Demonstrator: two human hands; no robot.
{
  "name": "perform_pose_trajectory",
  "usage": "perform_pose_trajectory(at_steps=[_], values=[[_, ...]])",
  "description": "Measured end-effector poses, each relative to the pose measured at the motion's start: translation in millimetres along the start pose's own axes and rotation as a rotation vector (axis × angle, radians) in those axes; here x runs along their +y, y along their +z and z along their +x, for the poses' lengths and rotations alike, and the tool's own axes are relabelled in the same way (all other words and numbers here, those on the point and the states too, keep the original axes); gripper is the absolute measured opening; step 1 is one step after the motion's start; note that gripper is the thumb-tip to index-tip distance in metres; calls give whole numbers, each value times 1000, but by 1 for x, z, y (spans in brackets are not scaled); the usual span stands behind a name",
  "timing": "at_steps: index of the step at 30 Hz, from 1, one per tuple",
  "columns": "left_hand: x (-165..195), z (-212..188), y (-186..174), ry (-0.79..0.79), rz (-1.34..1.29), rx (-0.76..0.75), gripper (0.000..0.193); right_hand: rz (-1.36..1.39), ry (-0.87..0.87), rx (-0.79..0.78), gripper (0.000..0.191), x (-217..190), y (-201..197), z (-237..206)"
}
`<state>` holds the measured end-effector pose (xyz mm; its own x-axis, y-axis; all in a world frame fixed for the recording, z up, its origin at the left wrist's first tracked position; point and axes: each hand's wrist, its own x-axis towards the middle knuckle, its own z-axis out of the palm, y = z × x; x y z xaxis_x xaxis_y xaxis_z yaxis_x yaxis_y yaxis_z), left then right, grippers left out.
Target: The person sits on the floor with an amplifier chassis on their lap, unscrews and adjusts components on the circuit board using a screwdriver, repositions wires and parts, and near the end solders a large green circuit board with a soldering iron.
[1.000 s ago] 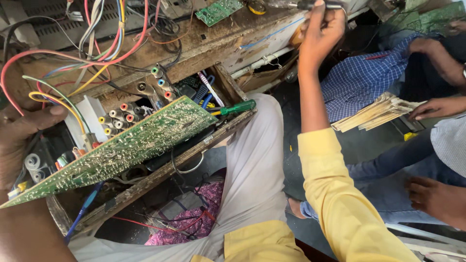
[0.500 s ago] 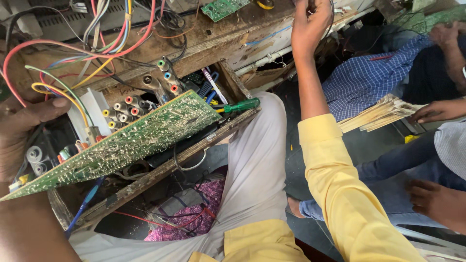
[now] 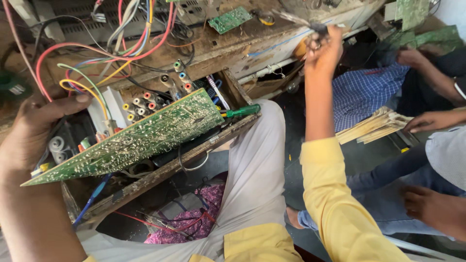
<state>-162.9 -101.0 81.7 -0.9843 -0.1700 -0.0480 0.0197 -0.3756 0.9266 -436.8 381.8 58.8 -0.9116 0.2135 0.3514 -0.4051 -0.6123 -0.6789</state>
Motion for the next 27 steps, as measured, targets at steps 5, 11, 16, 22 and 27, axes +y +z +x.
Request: perform_pose_trajectory(at_steps=[5,11,16,22,27], values=[[1,-12,3,39,11,56,33,192,296,22,27,-13,-27,-35],[2,-10,-6,42,56,12,28,313,395,-102,29,-29,-17,-91],[-1,-13,-18,3,98,17,24,335,358,-140,25,-44,0,-126],[-11,-7,-36,171,49,-104,34,241,202,-256,24,-50,14,-188],[-21,5,-57,177,220,-65,28,158,221,-259,25,-25,38,-259]])
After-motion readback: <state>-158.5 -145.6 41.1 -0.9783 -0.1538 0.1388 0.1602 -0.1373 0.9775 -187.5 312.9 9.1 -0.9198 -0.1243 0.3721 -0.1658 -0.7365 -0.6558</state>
